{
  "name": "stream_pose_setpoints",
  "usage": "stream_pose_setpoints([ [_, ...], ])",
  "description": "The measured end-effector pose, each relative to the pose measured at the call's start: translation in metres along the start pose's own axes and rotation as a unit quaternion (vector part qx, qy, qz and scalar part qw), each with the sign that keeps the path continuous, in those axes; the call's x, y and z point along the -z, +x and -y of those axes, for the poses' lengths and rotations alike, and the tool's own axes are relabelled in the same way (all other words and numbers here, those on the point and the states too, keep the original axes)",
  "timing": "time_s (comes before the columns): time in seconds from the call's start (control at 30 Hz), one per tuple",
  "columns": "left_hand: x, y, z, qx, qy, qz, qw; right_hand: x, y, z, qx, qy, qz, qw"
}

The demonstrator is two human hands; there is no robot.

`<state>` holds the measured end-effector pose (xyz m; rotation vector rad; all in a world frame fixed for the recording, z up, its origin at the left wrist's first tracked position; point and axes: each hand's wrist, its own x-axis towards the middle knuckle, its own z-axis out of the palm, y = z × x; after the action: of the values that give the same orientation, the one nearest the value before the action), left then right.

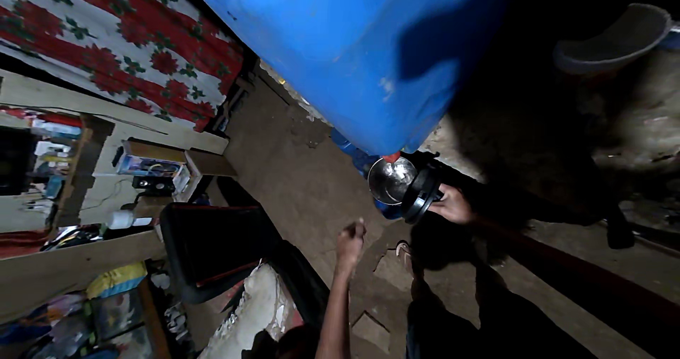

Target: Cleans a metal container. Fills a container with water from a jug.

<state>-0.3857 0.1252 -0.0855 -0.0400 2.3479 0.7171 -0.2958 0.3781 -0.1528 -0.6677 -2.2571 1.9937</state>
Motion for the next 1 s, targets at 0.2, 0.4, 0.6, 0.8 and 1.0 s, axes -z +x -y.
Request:
stream_pose_setpoints([
  [0.2, -0.070, -0.103, 0.128, 0.176, 0.127, 0.314, 0.924, -0.001, 0.002, -0.004, 0.031, 0.003, -0.009, 0.999],
  [0.4, -0.127, -0.128, 0.143, 0.147, 0.079, 0.264, 0.950, -0.001, 0.004, -0.004, 0.040, -0.008, -0.002, 0.999],
  [0.6, -0.060, -0.069, 0.083, -0.014, 0.099, 0.104, 0.990, -0.004, 0.002, -0.002, 0.042, 0.007, -0.007, 0.999],
  [0.8, 0.102, -0.073, -0.108, -0.427, -0.026, -0.362, 0.828, -0.008, 0.002, -0.010, 0.047, 0.019, -0.014, 0.999],
  [1.0, 0.224, -0.125, -0.279, -0.624, 0.074, -0.379, 0.679, -0.005, 0.000, -0.007, 0.056, 0.014, -0.005, 0.998],
])
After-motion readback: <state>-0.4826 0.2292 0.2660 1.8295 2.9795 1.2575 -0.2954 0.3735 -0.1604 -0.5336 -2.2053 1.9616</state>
